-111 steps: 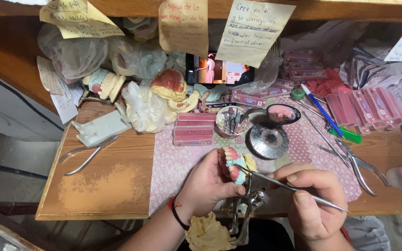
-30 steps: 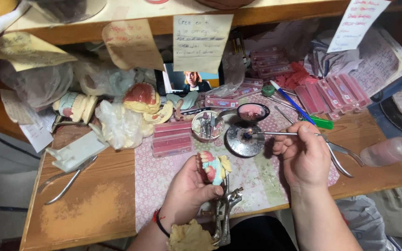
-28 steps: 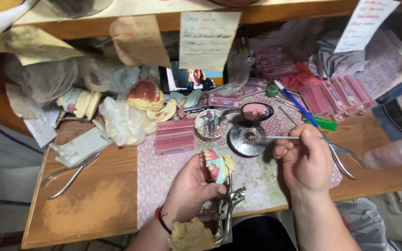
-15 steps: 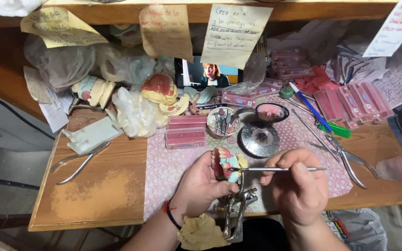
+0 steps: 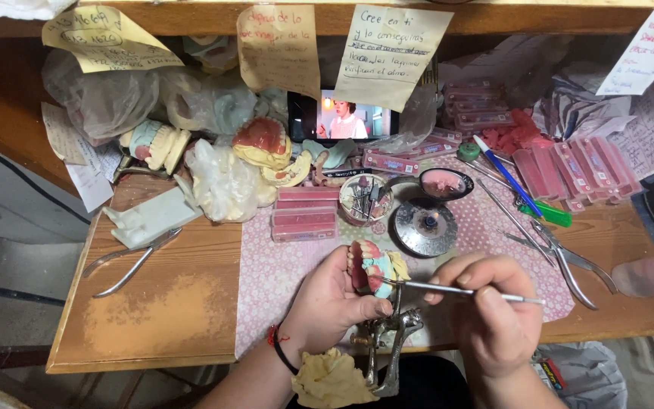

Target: Refining the contours and surface of a dental prosthesis using a hand carving tool at a laboratory bench.

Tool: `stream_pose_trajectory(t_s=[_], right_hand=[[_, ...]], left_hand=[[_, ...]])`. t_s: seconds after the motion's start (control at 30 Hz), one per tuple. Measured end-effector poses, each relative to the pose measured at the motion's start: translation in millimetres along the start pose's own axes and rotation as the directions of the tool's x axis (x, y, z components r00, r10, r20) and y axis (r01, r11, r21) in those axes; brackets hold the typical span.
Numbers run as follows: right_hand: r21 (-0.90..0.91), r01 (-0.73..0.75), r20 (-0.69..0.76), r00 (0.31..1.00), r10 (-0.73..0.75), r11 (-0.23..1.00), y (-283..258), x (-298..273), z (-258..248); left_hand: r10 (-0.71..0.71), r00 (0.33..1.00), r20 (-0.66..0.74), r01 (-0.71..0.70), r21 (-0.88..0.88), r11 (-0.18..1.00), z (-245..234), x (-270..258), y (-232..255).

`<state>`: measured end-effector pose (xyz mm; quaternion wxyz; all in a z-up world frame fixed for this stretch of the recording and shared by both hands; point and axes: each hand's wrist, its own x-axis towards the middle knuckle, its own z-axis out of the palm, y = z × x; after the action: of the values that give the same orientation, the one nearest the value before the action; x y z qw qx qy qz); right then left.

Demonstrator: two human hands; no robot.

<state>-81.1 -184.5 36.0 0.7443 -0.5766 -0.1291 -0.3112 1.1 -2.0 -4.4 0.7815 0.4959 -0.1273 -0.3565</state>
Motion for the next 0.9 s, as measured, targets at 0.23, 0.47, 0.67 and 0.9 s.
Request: stream_pose_trajectory(t_s=[0.23, 0.47, 0.67, 0.9], right_hand=[[-0.271, 0.138, 0.126, 0.986, -0.107, 0.953, -12.4, -10.7, -8.3], [-0.392, 0.292, 0.274, 0.942, -0.192, 0.873, -21.3, -3.6, -11.6], [-0.372, 0.289, 0.209, 0.952, -0.223, 0.882, -14.9, -9.5, -12.4], [-0.170, 0.073, -0.031, 0.996, -0.079, 0.983, -2.9, -21.5, -11.9]], left_hand=[[0.004, 1.000, 0.003, -0.004, -0.002, 1.000, 1.3, -0.8, 2.3], [-0.019, 1.000, -0.014, 0.019, 0.032, 0.999, 1.2, -0.3, 1.8], [-0.008, 1.000, -0.025, 0.010, 0.058, 0.998, -0.2, -0.2, 0.0], [0.004, 1.000, -0.021, -0.003, 0.031, 1.000, 1.2, -0.8, -0.7]])
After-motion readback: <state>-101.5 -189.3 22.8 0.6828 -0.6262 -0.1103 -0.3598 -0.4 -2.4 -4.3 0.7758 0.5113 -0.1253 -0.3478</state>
